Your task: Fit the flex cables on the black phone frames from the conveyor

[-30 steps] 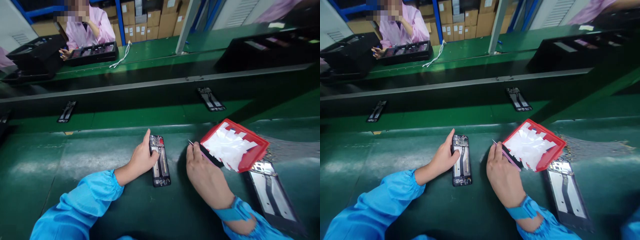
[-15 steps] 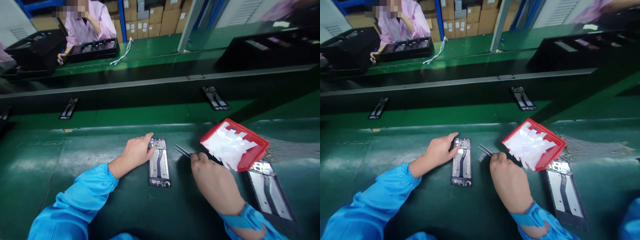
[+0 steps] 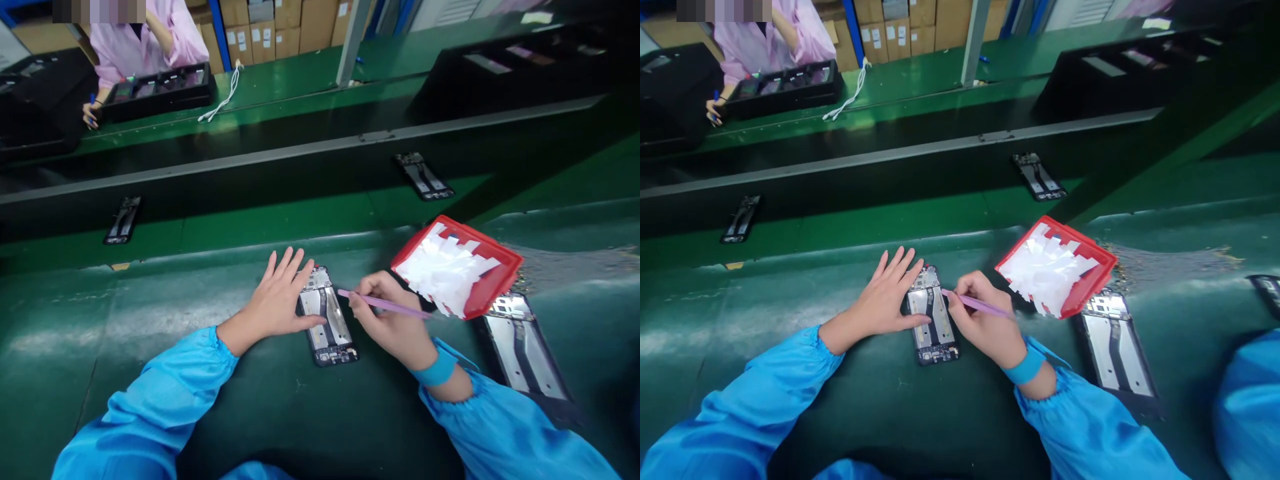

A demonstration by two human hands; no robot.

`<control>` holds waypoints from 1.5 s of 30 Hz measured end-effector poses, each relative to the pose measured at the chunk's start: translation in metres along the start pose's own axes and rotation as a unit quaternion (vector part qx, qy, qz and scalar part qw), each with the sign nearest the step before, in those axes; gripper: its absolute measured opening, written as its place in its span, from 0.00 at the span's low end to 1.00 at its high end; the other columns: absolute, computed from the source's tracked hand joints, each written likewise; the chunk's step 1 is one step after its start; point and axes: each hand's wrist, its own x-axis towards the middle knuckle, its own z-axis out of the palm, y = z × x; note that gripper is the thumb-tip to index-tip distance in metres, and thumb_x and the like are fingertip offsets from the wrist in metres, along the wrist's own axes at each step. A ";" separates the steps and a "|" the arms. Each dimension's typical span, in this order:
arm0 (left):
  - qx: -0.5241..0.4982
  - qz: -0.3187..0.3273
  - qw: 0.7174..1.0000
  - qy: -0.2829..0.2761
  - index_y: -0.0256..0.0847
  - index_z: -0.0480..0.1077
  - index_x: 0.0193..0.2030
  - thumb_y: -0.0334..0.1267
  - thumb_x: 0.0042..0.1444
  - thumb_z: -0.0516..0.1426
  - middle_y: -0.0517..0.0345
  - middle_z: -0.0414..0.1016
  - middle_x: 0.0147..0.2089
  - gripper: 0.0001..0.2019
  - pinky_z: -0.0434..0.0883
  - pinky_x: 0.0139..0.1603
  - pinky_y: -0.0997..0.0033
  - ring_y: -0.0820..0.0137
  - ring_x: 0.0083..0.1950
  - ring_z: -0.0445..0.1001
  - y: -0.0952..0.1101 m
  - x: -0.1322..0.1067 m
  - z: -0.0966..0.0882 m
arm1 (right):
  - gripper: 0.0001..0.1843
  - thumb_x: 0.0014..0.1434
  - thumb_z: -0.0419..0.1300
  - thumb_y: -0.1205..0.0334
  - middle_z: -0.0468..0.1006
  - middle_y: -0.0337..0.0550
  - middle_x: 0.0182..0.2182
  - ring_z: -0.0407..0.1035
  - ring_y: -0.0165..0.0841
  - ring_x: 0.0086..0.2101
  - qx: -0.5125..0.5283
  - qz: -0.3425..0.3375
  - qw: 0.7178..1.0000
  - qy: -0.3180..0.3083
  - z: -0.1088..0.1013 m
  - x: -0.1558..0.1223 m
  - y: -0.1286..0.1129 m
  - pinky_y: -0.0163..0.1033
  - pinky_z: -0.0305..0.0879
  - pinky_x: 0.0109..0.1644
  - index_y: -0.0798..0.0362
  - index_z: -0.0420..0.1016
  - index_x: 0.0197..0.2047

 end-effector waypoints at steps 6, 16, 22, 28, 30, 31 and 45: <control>0.001 0.004 1.000 0.001 0.32 0.50 0.78 0.63 0.55 0.66 0.31 0.40 0.81 0.55 0.32 0.79 0.35 0.42 0.82 0.33 0.001 0.001 0.002 | 0.11 0.70 0.60 0.55 0.84 0.44 0.37 0.79 0.39 0.35 0.036 0.008 0.998 -0.058 0.020 0.006 0.012 0.42 0.74 0.42 0.51 0.80 0.46; 0.021 0.003 1.000 -0.003 0.30 0.50 0.78 0.66 0.56 0.63 0.31 0.40 0.81 0.55 0.32 0.79 0.37 0.42 0.82 0.34 0.004 0.001 0.004 | 0.10 0.69 0.60 0.60 0.85 0.43 0.36 0.79 0.38 0.35 -0.005 -0.043 0.998 -0.056 0.022 0.009 0.013 0.43 0.76 0.43 0.50 0.83 0.44; 0.026 0.007 1.000 -0.002 0.31 0.49 0.78 0.67 0.56 0.62 0.31 0.41 0.81 0.55 0.33 0.79 0.35 0.42 0.82 0.33 0.000 0.002 0.006 | 0.10 0.68 0.58 0.64 0.84 0.43 0.35 0.79 0.36 0.33 -0.037 -0.074 0.996 -0.045 0.026 0.010 0.013 0.40 0.76 0.41 0.52 0.82 0.42; 0.078 -0.011 0.997 0.011 0.26 0.52 0.76 0.57 0.60 0.64 0.31 0.47 0.80 0.49 0.39 0.80 0.36 0.40 0.82 0.38 0.020 -0.003 -0.005 | 0.09 0.71 0.58 0.62 0.85 0.44 0.36 0.80 0.38 0.34 -0.037 -0.103 0.993 -0.033 0.023 0.012 0.014 0.39 0.76 0.40 0.51 0.81 0.44; 0.085 0.004 0.996 0.020 0.27 0.57 0.74 0.54 0.64 0.61 0.33 0.58 0.76 0.41 0.40 0.80 0.36 0.44 0.80 0.47 0.039 -0.013 -0.006 | 0.10 0.74 0.57 0.59 0.84 0.44 0.37 0.80 0.37 0.34 -0.041 -0.117 0.992 -0.014 0.013 0.012 0.012 0.39 0.75 0.39 0.52 0.80 0.45; 0.082 0.020 0.996 0.011 0.28 0.58 0.74 0.57 0.64 0.60 0.34 0.63 0.73 0.41 0.41 0.80 0.34 0.44 0.79 0.51 0.048 -0.019 -0.005 | 0.12 0.75 0.56 0.58 0.84 0.44 0.36 0.79 0.37 0.32 -0.062 -0.132 0.989 -0.008 0.008 0.011 0.012 0.38 0.74 0.37 0.52 0.79 0.43; 0.117 -0.171 0.977 0.054 0.46 0.60 0.75 0.48 0.71 0.54 0.51 0.55 0.79 0.28 0.54 0.74 0.24 0.43 0.77 0.56 -0.068 0.035 -0.037 | 0.30 0.80 0.37 0.46 0.69 0.36 0.17 0.66 0.34 0.13 -0.374 -0.238 0.896 0.032 0.021 0.014 0.040 0.37 0.40 0.20 0.51 0.67 0.33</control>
